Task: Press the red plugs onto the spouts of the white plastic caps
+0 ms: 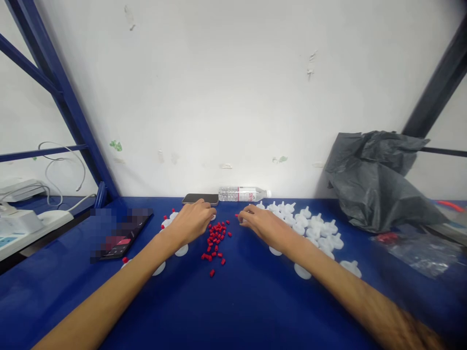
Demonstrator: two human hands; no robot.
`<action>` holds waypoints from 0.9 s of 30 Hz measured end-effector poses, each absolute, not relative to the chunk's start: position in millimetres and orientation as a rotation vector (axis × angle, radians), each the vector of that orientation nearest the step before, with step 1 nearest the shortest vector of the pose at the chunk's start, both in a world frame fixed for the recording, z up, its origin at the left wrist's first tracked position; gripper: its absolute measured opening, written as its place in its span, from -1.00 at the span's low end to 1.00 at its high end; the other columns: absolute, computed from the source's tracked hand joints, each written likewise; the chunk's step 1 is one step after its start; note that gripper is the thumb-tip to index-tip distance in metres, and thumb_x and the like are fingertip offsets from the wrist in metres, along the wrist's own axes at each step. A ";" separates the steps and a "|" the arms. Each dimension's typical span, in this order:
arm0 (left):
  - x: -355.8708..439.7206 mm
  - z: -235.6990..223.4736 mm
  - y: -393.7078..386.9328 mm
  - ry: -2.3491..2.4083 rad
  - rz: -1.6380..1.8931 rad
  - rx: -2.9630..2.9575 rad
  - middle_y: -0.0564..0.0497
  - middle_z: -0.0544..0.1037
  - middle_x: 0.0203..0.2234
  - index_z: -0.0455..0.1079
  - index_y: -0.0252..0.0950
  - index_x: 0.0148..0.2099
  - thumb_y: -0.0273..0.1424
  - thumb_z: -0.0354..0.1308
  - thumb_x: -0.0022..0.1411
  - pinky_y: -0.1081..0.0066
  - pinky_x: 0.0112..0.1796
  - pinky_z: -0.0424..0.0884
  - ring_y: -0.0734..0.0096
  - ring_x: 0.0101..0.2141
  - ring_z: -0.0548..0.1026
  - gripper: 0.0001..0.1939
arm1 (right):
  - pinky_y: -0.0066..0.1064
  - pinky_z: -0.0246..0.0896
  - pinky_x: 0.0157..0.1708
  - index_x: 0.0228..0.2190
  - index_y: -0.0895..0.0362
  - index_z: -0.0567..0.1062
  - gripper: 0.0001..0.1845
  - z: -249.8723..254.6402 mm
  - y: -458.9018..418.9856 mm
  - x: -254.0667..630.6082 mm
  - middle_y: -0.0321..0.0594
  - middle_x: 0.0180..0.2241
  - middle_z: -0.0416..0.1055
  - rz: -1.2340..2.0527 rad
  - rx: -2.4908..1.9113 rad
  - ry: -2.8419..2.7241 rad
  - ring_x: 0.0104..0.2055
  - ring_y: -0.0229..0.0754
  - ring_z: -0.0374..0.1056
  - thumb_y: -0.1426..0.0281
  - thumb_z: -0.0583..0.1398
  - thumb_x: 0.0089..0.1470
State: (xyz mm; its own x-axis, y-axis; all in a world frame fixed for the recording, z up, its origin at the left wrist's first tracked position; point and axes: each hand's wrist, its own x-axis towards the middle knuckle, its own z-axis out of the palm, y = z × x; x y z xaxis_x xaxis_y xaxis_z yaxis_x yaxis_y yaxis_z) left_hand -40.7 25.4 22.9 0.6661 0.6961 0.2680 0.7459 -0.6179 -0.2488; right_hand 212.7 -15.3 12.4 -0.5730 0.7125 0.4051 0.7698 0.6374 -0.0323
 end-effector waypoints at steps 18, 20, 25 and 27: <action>-40.7 17.5 23.2 -1.170 -0.046 -2.612 -0.13 0.59 -0.33 0.46 -0.31 -0.28 -0.53 0.03 0.34 0.37 -0.40 0.31 0.22 -0.37 0.55 -0.81 | -0.22 0.34 0.01 0.11 0.07 0.47 -0.52 1.3 -12.2 218.5 -0.01 0.06 0.47 -0.216 -1.245 -2.581 -0.02 -0.07 0.47 0.59 0.02 0.25; -40.1 17.8 23.1 -1.174 -0.052 -2.599 -0.12 0.59 -0.33 0.45 -0.31 -0.27 -0.52 0.04 0.34 0.37 -0.41 0.29 0.22 -0.37 0.55 -0.83 | -0.16 0.34 -0.02 0.05 0.11 0.50 -0.56 6.8 -9.9 219.9 0.00 0.02 0.50 -0.261 -1.310 -2.509 -0.07 -0.03 0.49 0.58 0.00 0.26; -37.7 22.3 21.7 -1.171 -0.115 -2.552 -0.15 0.59 -0.30 0.45 -0.33 -0.20 -0.51 0.00 0.37 0.34 -0.40 0.26 0.14 -0.29 0.56 -0.81 | -0.03 0.25 0.12 0.13 0.18 0.43 -0.55 5.8 1.3 225.6 0.14 0.15 0.44 -0.292 -1.415 -2.377 0.15 0.12 0.39 0.42 -0.08 0.38; -36.6 24.4 20.9 -1.155 -0.142 -2.550 -0.13 0.59 -0.26 0.45 -0.32 -0.14 -0.53 0.00 0.37 0.34 -0.37 0.27 0.14 -0.24 0.56 -0.81 | 0.05 0.20 0.18 0.18 0.16 0.41 -0.53 -0.8 5.5 228.7 0.14 0.24 0.36 -0.259 -1.462 -2.415 0.25 0.17 0.30 0.32 -0.07 0.40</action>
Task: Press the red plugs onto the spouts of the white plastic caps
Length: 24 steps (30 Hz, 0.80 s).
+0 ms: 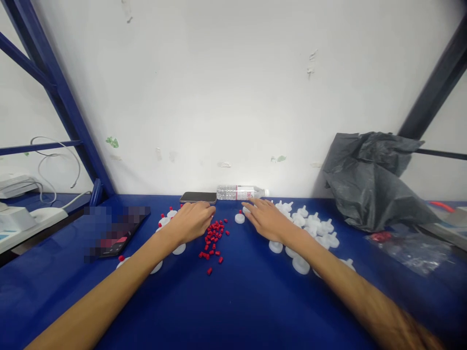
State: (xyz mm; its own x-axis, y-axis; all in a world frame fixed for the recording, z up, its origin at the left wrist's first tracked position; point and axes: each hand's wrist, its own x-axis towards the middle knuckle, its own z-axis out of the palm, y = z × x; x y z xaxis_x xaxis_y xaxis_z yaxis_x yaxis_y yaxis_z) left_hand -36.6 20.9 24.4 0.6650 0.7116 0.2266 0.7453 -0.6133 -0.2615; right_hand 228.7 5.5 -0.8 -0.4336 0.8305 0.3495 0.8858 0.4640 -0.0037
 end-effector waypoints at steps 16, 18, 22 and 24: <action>-31.4 20.0 13.6 -0.939 -0.606 -2.682 0.02 0.63 -0.17 0.48 -0.22 -0.06 -0.41 -0.02 0.49 0.42 -0.36 0.27 0.37 -0.25 0.59 -0.77 | 0.17 0.15 0.22 0.17 0.20 0.43 -0.49 -8.2 9.7 237.1 0.15 0.20 0.41 -0.190 -1.521 -2.491 0.26 0.16 0.31 0.20 -0.04 0.40; -29.0 18.8 11.3 -0.916 -0.699 -2.673 0.03 0.64 -0.21 0.50 -0.23 -0.07 -0.41 0.02 0.48 0.43 -0.37 0.28 0.40 -0.30 0.58 -0.79 | 0.13 0.10 0.26 0.13 0.20 0.45 -0.51 -4.5 9.4 236.8 0.11 0.16 0.46 -0.210 -1.485 -2.473 0.23 0.11 0.34 0.22 -0.04 0.41; -26.4 14.4 10.3 -0.930 -0.867 -2.640 0.03 0.67 -0.24 0.52 -0.24 -0.10 -0.40 0.08 0.43 0.44 -0.36 0.33 0.42 -0.35 0.58 -0.82 | 0.04 0.15 0.23 0.08 0.21 0.46 -0.57 11.2 4.6 233.6 0.06 0.06 0.54 -0.283 -1.422 -2.376 0.11 0.05 0.44 0.21 0.02 0.39; -25.7 12.3 11.2 -0.975 -0.949 -2.640 0.02 0.68 -0.23 0.53 -0.24 -0.10 -0.39 0.10 0.42 0.45 -0.34 0.38 0.42 -0.35 0.60 -0.83 | -0.07 0.30 0.10 0.05 0.17 0.45 -0.62 18.0 -0.1 229.7 -0.02 0.02 0.55 -0.293 -1.377 -2.342 0.02 0.01 0.48 0.22 0.05 0.38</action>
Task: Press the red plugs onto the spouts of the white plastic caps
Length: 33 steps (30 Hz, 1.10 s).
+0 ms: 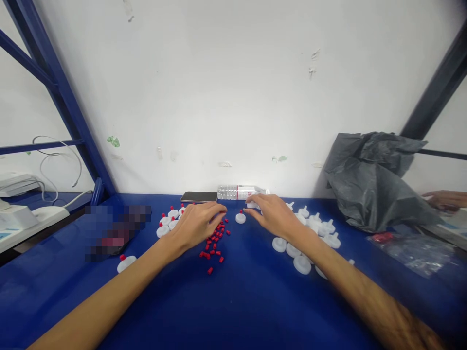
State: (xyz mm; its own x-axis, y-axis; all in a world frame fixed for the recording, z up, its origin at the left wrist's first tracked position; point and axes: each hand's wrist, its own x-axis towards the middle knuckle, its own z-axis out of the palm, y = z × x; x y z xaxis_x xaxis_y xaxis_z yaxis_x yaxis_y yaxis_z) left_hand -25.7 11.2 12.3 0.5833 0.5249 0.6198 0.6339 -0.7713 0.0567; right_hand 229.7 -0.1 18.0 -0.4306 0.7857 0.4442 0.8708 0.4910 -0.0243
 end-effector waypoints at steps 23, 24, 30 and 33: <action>-15.9 4.2 10.8 -1.223 -1.176 -2.765 0.07 0.71 -0.20 0.56 -0.18 -0.05 -0.30 0.14 0.41 0.47 -0.29 0.46 0.36 -0.31 0.65 -0.81 | -0.18 0.43 0.08 -0.05 0.07 0.51 -0.72 15.9 -17.9 211.0 -0.01 0.14 0.47 -0.366 -0.869 -2.492 0.11 -0.03 0.46 0.46 0.04 0.33; -16.2 3.9 11.4 -1.211 -1.173 -2.753 0.06 0.71 -0.18 0.56 -0.18 -0.03 -0.29 0.14 0.41 0.45 -0.25 0.47 0.33 -0.26 0.66 -0.80 | -0.18 0.41 0.11 -0.05 0.07 0.50 -0.71 15.7 -18.0 211.1 -0.01 0.16 0.45 -0.373 -0.866 -2.489 0.13 -0.02 0.45 0.46 0.04 0.34; -18.4 0.9 14.2 -1.125 -1.051 -2.744 0.00 0.71 -0.18 0.57 -0.20 -0.10 -0.26 -0.01 0.49 0.40 -0.22 0.43 0.27 -0.21 0.65 -0.69 | -0.25 0.40 0.09 -0.12 0.09 0.48 -0.71 18.8 -22.3 207.7 -0.05 0.06 0.52 -0.357 -0.826 -2.472 0.09 -0.06 0.45 0.56 0.01 0.30; -17.1 3.6 10.9 -1.105 -1.090 -2.821 0.03 0.68 -0.32 0.53 -0.23 -0.22 -0.29 -0.04 0.50 0.43 -0.29 0.38 0.35 -0.33 0.61 -0.65 | -0.26 0.43 0.01 -0.21 0.10 0.47 -0.70 19.8 -24.5 205.6 -0.05 -0.05 0.55 -0.427 -0.829 -2.506 -0.02 -0.06 0.48 0.60 -0.01 0.26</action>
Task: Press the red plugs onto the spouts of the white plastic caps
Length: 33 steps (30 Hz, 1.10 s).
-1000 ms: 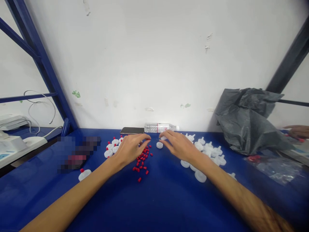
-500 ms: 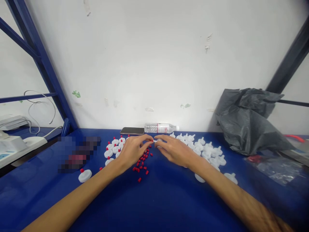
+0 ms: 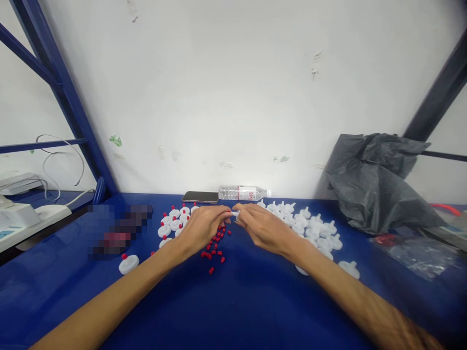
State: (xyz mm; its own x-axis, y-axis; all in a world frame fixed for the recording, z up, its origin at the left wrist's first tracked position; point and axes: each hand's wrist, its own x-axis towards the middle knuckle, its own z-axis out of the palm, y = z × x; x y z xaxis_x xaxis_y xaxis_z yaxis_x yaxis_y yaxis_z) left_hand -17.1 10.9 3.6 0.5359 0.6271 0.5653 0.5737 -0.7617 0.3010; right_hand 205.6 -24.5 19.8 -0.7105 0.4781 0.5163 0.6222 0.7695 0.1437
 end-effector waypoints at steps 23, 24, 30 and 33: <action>-21.8 21.1 9.5 1.286 0.944 2.715 0.03 0.60 -0.35 0.54 -0.20 -0.14 -0.19 -0.05 0.49 0.36 -0.28 0.36 0.30 -0.30 0.51 -0.64 | -0.25 0.44 -0.07 0.03 0.11 0.42 -0.56 21.2 -13.5 209.7 0.05 0.11 0.41 -0.461 -1.019 -2.476 0.01 -0.06 0.46 0.67 0.02 0.20; -23.2 18.2 11.3 1.337 0.951 2.718 -0.01 0.60 -0.28 0.54 -0.20 -0.14 -0.20 -0.02 0.47 0.33 -0.23 0.40 0.25 -0.22 0.52 -0.67 | -0.28 0.44 -0.14 0.06 0.09 0.40 -0.62 20.9 -10.7 212.7 0.03 0.08 0.43 -0.428 -1.105 -2.444 -0.07 -0.09 0.49 0.58 0.02 0.28; -27.8 6.2 14.8 1.342 0.823 2.675 -0.14 0.28 0.17 0.53 -0.19 -0.03 -0.36 0.02 0.42 0.16 -0.09 0.51 0.29 -0.18 0.53 -0.74 | -0.27 0.38 -0.22 -0.10 0.13 0.53 -0.59 18.0 3.8 237.9 -0.05 -0.15 0.55 -0.364 -1.414 -2.352 -0.21 -0.08 0.51 0.22 -0.04 0.42; -25.9 5.4 13.6 1.266 0.734 2.742 -0.13 0.31 0.11 0.53 -0.20 -0.03 -0.37 -0.06 0.46 0.19 -0.12 0.51 0.34 -0.23 0.51 -0.69 | -0.22 0.35 -0.15 -0.25 0.15 0.56 -0.46 18.4 4.1 241.8 -0.06 -0.26 0.58 -0.359 -1.426 -2.406 -0.19 -0.05 0.50 0.21 -0.14 0.44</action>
